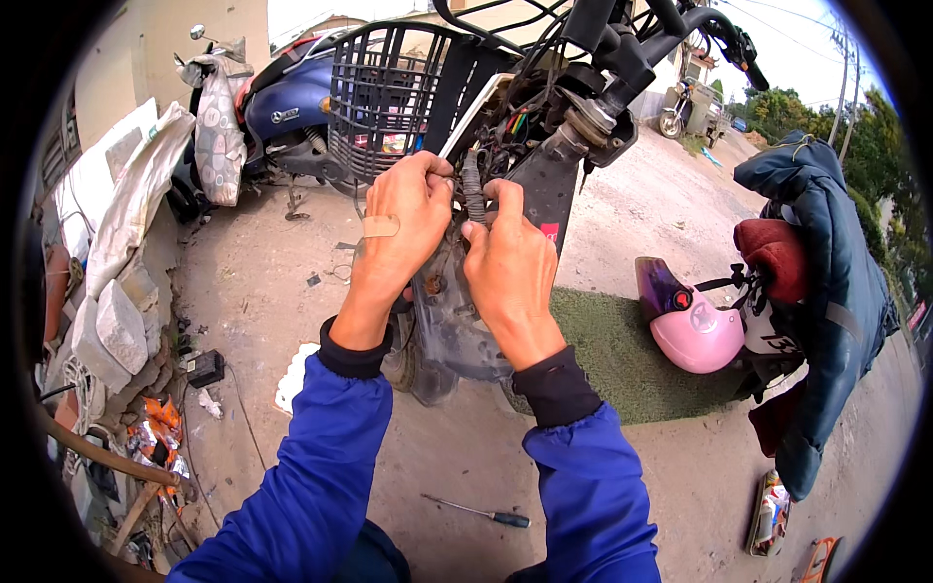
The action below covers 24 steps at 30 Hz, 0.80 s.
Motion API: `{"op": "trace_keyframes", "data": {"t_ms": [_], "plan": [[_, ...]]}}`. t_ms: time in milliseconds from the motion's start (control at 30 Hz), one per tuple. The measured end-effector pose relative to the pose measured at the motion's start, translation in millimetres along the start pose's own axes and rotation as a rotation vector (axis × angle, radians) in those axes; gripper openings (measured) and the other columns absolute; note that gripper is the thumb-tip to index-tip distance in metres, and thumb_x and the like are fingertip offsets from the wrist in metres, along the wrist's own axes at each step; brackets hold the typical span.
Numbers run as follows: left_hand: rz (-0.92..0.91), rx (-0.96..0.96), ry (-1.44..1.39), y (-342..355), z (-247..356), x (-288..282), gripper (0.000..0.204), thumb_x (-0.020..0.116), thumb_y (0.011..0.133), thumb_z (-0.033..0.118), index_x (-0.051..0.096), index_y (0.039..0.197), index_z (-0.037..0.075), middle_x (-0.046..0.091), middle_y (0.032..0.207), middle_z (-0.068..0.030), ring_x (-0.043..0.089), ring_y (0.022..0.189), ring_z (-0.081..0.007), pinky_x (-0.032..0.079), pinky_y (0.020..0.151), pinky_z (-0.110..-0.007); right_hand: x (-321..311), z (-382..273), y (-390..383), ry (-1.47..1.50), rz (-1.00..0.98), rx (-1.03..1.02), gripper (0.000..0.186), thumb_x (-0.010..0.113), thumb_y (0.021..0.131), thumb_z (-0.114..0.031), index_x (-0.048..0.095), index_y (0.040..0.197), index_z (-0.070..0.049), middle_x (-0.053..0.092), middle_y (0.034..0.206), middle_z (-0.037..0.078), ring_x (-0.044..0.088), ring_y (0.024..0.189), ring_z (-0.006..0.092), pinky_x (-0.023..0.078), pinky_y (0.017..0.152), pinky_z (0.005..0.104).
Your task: The person repairs the front handlebar assembly of a scooter. They connect electrical wires and secure them with a zip tie, then reattach the plastic handlebar cover and fasten it with screws using a screwdriver.
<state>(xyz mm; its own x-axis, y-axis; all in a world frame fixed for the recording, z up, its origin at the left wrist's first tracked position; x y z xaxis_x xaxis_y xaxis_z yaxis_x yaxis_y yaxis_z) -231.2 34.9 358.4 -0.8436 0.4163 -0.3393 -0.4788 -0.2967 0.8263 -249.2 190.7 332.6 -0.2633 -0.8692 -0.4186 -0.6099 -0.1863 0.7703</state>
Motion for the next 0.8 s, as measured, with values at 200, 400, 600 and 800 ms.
{"op": "trace_keyframes", "data": {"t_ms": [200,400,600,800], "plan": [[-0.024,0.006,0.039,1,4,1,0.018,0.067,0.103,0.015,0.072,0.101,-0.002,0.074,0.093,-0.0261,0.075,0.092,-0.047,0.059,0.082,-0.057,5,-3,-8,-0.188,0.07,-0.157,0.043,0.081,0.095,-0.007,0.059,0.132,-0.006,0.08,0.093,0.021,0.078,0.081,0.0427,0.058,0.07,0.0512],[-0.096,-0.158,-0.252,2,1,3,0.021,0.064,0.105,0.018,0.069,0.105,-0.002,0.077,0.096,-0.0266,0.076,0.09,-0.0465,0.058,0.082,-0.055,7,-3,-2,-0.163,0.031,-0.05,0.039,0.082,0.095,-0.011,0.059,0.125,-0.002,0.08,0.091,0.022,0.079,0.082,0.0424,0.059,0.071,0.0513],[0.031,-0.117,-0.337,-2,-2,2,0.019,0.066,0.105,0.017,0.069,0.108,-0.001,0.076,0.088,-0.0193,0.076,0.081,-0.0377,0.057,0.078,-0.048,22,14,-1,-0.102,0.062,-0.097,0.036,0.085,0.096,-0.021,0.06,0.115,-0.002,0.079,0.09,0.022,0.078,0.079,0.0445,0.059,0.068,0.0533],[0.043,-0.11,-0.125,-10,16,-3,0.013,0.066,0.107,0.01,0.07,0.109,-0.002,0.076,0.09,-0.0188,0.074,0.078,-0.0363,0.056,0.074,-0.047,35,16,-9,-0.085,0.105,-0.172,0.033,0.08,0.099,-0.032,0.061,0.099,-0.005,0.076,0.084,0.015,0.078,0.069,0.0385,0.059,0.057,0.0503]]}}
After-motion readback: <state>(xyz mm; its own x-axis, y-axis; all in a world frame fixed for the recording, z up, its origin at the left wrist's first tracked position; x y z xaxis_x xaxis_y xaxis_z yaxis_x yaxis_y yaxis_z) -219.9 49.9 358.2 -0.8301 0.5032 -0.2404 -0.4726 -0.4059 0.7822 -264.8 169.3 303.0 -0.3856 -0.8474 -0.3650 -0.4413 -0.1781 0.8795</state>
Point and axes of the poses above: each hand's wrist, its own y-axis towards the middle knuckle, its own x-axis out of the palm, z = x × y, the point moved 3 cm from there along y, towards the middle knuckle
